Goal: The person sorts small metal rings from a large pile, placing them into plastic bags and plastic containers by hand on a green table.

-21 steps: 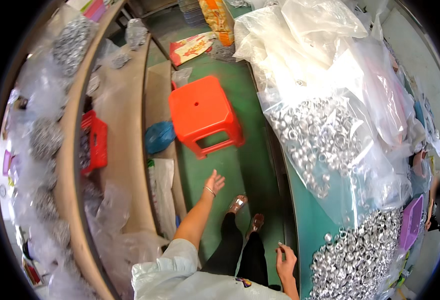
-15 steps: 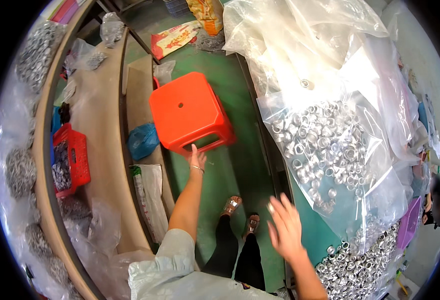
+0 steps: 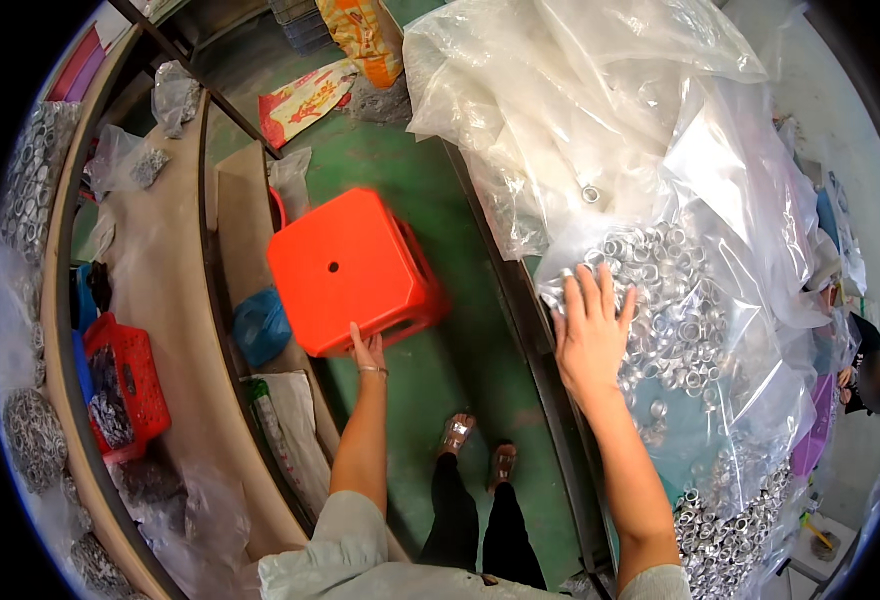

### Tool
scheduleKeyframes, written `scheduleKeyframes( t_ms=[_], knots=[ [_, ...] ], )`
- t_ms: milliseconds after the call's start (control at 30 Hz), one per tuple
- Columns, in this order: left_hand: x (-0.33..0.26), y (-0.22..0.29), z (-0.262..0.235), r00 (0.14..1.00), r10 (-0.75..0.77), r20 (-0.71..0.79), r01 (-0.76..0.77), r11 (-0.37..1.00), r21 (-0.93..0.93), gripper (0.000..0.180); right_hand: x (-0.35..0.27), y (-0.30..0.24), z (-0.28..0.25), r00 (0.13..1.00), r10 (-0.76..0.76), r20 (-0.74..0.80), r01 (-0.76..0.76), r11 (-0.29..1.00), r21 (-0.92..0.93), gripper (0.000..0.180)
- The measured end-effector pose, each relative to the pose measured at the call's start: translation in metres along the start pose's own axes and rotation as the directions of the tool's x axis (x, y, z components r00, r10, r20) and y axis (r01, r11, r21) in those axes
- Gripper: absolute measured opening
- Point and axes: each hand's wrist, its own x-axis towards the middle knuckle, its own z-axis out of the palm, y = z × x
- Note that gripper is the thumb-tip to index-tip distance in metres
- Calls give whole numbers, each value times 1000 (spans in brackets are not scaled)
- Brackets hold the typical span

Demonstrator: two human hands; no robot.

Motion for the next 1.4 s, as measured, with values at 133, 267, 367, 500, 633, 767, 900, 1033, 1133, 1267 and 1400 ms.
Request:
scheduleKeyframes(
  t_ms=[133, 267, 367, 500, 633, 767, 900, 1033, 1133, 1267, 1400],
  knots=[
    [-24, -8, -49, 999, -15, 32, 14, 1000, 23, 63, -2, 18, -9, 992, 114, -44, -115, 993, -9, 40],
    [-58, -15, -106, 998, -33, -45, 37, 995, 90, 60, 0, 34, -5, 981, 153, -116, -157, 987, -19, 45],
    [-95, -16, -132, 992, -61, -108, 74, 990, 124, 63, 6, 47, 3, 963, 195, -186, -200, 980, -9, 44],
    [-138, -14, -148, 985, -76, -155, 100, 983, 154, 70, 12, 66, -3, 934, 286, -212, -300, 953, -34, 42],
    [-156, -10, -171, 974, -100, -203, 142, 968, 207, 79, 15, 73, 0, 915, 349, -205, -359, 933, -15, 43],
    [-171, -10, -160, 927, -52, -371, 164, 946, 278, 80, 13, 75, 1, 916, 356, -185, -365, 931, -15, 46],
    [-209, -19, -124, 875, 194, -444, 113, 809, 576, 63, 13, 59, -4, 916, 376, -143, -370, 927, 67, 58],
    [-248, -26, -56, 934, 339, 116, -323, 656, 682, 51, 18, 29, -15, 927, 367, -83, -360, 929, 88, 72],
    [-274, -15, 23, 895, 276, 350, -440, 673, 595, 50, 14, 41, 3, 918, 365, -152, -363, 931, 44, 52],
    [-285, -14, 100, 704, 302, 643, -662, 608, 439, 41, 6, 65, 21, 881, 340, -328, -313, 940, 134, 33],
    [-299, 6, 196, 497, 227, 837, -801, 491, 343, 40, -2, 74, 15, 787, 422, -450, -325, 904, 279, 33]
  ],
)
